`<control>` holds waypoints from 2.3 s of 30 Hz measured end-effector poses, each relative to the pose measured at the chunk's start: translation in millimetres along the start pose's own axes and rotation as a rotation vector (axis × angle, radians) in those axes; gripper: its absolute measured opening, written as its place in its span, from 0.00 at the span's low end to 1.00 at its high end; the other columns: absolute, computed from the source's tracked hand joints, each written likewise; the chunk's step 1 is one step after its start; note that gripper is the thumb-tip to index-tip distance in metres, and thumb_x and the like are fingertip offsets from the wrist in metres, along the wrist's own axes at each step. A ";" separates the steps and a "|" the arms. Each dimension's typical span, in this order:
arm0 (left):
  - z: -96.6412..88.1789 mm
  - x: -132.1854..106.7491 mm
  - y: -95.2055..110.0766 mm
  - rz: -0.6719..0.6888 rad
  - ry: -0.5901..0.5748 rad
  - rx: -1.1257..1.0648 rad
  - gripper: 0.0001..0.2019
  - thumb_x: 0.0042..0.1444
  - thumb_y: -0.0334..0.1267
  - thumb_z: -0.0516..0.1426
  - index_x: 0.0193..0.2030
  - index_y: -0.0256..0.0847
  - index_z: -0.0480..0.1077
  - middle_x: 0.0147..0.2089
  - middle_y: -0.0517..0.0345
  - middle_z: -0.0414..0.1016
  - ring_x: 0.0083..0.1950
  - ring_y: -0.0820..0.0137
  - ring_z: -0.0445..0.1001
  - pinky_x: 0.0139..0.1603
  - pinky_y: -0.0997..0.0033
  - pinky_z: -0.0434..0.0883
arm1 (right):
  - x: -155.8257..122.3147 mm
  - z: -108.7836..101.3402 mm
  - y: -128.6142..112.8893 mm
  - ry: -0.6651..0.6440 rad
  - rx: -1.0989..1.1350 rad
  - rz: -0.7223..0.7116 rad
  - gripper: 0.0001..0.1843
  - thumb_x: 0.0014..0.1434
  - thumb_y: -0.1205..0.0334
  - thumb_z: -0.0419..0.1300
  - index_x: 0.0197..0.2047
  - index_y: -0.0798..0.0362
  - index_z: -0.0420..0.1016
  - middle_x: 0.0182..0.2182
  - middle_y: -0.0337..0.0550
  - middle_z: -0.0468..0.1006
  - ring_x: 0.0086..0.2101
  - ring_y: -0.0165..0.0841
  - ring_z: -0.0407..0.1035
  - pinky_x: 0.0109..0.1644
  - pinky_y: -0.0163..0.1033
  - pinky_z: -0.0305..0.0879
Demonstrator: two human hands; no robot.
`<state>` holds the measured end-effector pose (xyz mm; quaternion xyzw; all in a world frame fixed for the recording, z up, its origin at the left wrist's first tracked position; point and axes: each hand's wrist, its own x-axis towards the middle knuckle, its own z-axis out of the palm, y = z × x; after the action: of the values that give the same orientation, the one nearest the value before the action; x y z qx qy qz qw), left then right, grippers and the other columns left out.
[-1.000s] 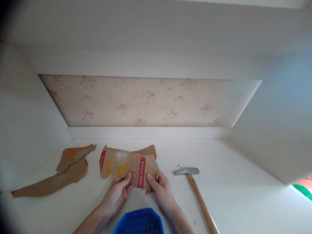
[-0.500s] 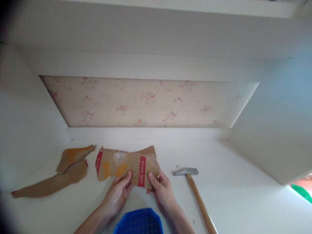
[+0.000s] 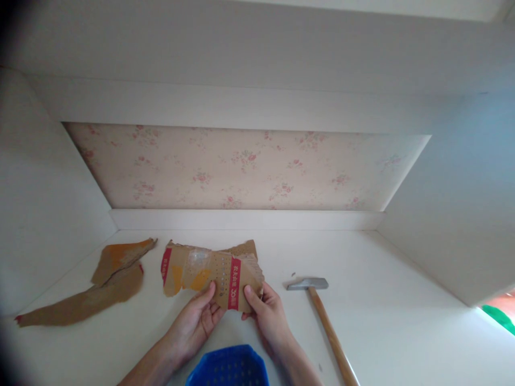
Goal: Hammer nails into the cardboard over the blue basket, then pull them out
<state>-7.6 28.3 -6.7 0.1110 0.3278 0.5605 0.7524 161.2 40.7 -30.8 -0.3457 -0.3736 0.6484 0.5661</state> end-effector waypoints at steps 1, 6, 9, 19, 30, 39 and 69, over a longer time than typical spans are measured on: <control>-1.1 0.4 -0.4 -0.014 -0.011 0.006 0.08 0.63 0.31 0.61 0.48 0.31 0.75 0.46 0.41 0.84 0.47 0.58 0.84 0.52 0.61 0.80 | -0.3 -0.1 -0.3 0.000 0.001 0.003 0.15 0.56 0.49 0.73 0.36 0.53 0.83 0.27 0.38 0.79 0.25 0.28 0.66 0.23 0.31 0.65; -3.2 2.3 -1.0 0.021 -0.064 -0.004 0.10 0.62 0.31 0.63 0.49 0.30 0.75 0.49 0.39 0.82 0.52 0.56 0.82 0.59 0.58 0.76 | -1.5 -0.9 -0.1 -0.011 0.004 0.015 0.16 0.55 0.49 0.74 0.36 0.53 0.82 0.27 0.38 0.79 0.24 0.28 0.67 0.23 0.31 0.65; -2.1 1.9 -1.0 0.028 -0.086 -0.002 0.10 0.62 0.31 0.63 0.49 0.30 0.76 0.50 0.39 0.82 0.54 0.55 0.81 0.61 0.56 0.74 | -1.8 0.0 -0.3 -0.017 0.002 0.016 0.16 0.54 0.48 0.74 0.35 0.52 0.82 0.26 0.37 0.78 0.24 0.27 0.66 0.23 0.31 0.65; -1.5 -0.4 -1.9 0.013 -0.098 0.050 0.10 0.58 0.29 0.65 0.46 0.29 0.78 0.46 0.39 0.84 0.51 0.54 0.82 0.58 0.57 0.76 | -2.5 1.5 -3.6 -0.029 -0.026 0.023 0.16 0.55 0.48 0.73 0.34 0.53 0.82 0.24 0.36 0.77 0.22 0.27 0.65 0.24 0.31 0.63; -1.7 -1.7 -4.5 -0.033 -0.077 0.024 0.07 0.62 0.28 0.62 0.46 0.30 0.77 0.45 0.42 0.84 0.42 0.61 0.84 0.45 0.66 0.80 | -2.4 1.0 -1.9 -0.019 -0.002 0.030 0.16 0.55 0.48 0.74 0.34 0.53 0.82 0.24 0.36 0.77 0.23 0.27 0.66 0.23 0.30 0.63; 1.4 -1.1 -0.9 -0.062 0.021 0.060 0.08 0.64 0.31 0.60 0.49 0.31 0.73 0.43 0.41 0.84 0.38 0.62 0.85 0.40 0.66 0.81 | -2.0 -0.4 0.4 -0.022 0.021 0.032 0.15 0.55 0.49 0.73 0.35 0.53 0.83 0.25 0.37 0.78 0.23 0.26 0.65 0.23 0.30 0.64; -0.1 0.3 -4.3 0.037 -0.063 0.106 0.11 0.57 0.34 0.67 0.44 0.30 0.79 0.43 0.40 0.84 0.46 0.56 0.84 0.52 0.60 0.78 | -4.5 1.8 4.0 0.112 -0.228 -0.116 0.21 0.58 0.45 0.69 0.47 0.48 0.72 0.34 0.39 0.76 0.30 0.34 0.70 0.31 0.37 0.68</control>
<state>-4.3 27.0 -9.2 0.1741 0.3311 0.5522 0.7450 158.2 35.7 -33.3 -0.4213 -0.4322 0.5476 0.5795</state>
